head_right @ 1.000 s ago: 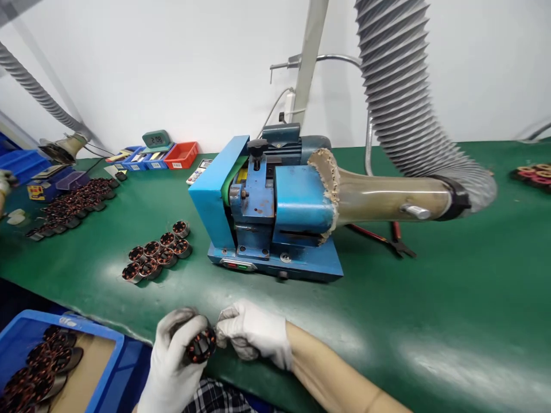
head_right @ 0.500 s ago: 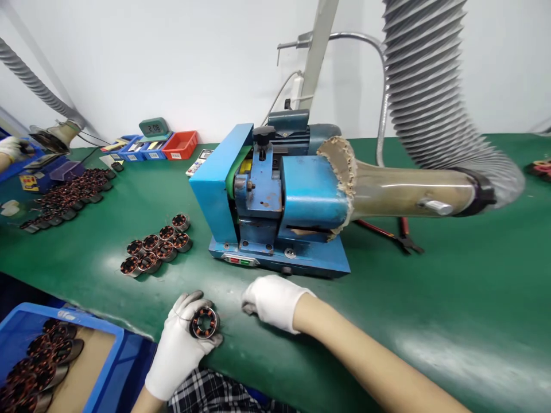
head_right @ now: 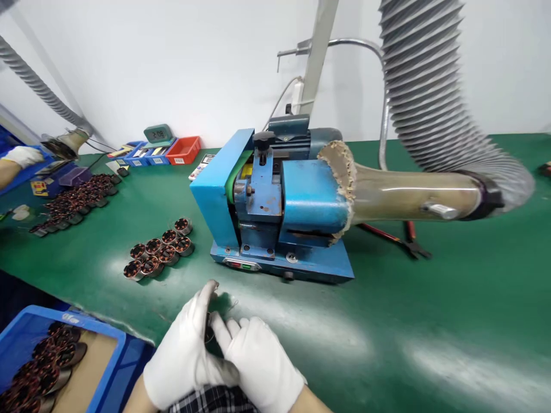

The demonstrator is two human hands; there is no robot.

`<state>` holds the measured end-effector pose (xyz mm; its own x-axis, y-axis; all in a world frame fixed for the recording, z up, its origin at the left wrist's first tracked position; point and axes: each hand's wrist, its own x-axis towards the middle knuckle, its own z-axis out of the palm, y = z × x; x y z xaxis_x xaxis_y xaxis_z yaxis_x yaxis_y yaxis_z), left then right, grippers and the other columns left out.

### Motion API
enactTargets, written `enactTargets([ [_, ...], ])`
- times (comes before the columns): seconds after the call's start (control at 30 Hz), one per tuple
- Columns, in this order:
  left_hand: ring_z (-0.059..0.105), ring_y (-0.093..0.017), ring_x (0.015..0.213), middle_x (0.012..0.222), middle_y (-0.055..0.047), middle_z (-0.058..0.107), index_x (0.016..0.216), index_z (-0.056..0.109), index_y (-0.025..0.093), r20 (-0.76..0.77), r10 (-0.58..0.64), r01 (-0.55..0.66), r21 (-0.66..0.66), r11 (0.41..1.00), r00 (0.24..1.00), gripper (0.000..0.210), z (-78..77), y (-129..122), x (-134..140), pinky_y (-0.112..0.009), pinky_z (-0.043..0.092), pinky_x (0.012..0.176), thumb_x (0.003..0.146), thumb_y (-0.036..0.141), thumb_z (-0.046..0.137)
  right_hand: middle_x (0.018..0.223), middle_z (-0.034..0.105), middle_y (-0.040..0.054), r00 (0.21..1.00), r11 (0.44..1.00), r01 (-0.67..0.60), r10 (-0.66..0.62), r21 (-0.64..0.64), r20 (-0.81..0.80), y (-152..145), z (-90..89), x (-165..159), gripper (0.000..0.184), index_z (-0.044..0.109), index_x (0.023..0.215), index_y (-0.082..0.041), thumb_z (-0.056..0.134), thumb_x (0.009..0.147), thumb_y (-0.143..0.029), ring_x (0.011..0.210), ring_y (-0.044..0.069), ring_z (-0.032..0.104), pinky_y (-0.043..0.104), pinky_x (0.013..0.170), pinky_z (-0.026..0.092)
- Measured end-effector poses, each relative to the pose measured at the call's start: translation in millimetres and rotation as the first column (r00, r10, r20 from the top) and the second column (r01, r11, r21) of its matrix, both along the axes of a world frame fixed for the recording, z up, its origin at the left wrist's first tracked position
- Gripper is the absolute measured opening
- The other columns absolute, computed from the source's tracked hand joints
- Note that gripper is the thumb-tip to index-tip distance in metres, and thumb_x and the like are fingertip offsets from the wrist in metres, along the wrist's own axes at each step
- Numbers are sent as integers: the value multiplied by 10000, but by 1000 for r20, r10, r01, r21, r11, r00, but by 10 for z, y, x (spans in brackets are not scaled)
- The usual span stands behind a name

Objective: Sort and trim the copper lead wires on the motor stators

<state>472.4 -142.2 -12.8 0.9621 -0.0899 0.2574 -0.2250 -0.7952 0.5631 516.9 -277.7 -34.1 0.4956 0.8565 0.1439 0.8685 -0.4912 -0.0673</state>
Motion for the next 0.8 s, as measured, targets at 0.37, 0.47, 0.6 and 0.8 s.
enactTargets([
  [0.37,419,-227,1152,1277,-123,392,1305,228,196,-289,-14,39,80,996,957,629,-129,91,-30,-411,384,965,730,34,424,857,670,33,639,982,178,-70,59,-766,-94,69,344,213,593,936,-193,392,894,-250,764,170,618,226,629,402],
  [0.47,458,-228,1095,1206,-121,440,1184,360,185,-270,7,19,95,995,963,474,-140,42,-19,-417,408,934,735,45,423,759,651,22,588,982,170,-35,82,-808,-106,101,421,220,605,844,-178,401,882,-248,662,146,585,215,583,381],
  [0.6,507,-242,1017,1125,-123,487,996,471,186,-251,20,19,153,988,968,269,-132,-40,-4,-421,455,857,755,80,417,665,612,5,582,964,226,-15,143,-813,-324,205,547,241,610,788,-188,397,862,-272,605,138,543,227,570,377],
  [0.8,570,-244,911,1129,-108,529,1012,517,236,-101,12,16,275,961,995,249,-297,-9,-1,-384,514,734,788,162,439,589,574,9,508,448,832,-377,328,-774,-1391,432,973,322,557,841,-178,419,793,-464,523,158,536,261,522,437],
])
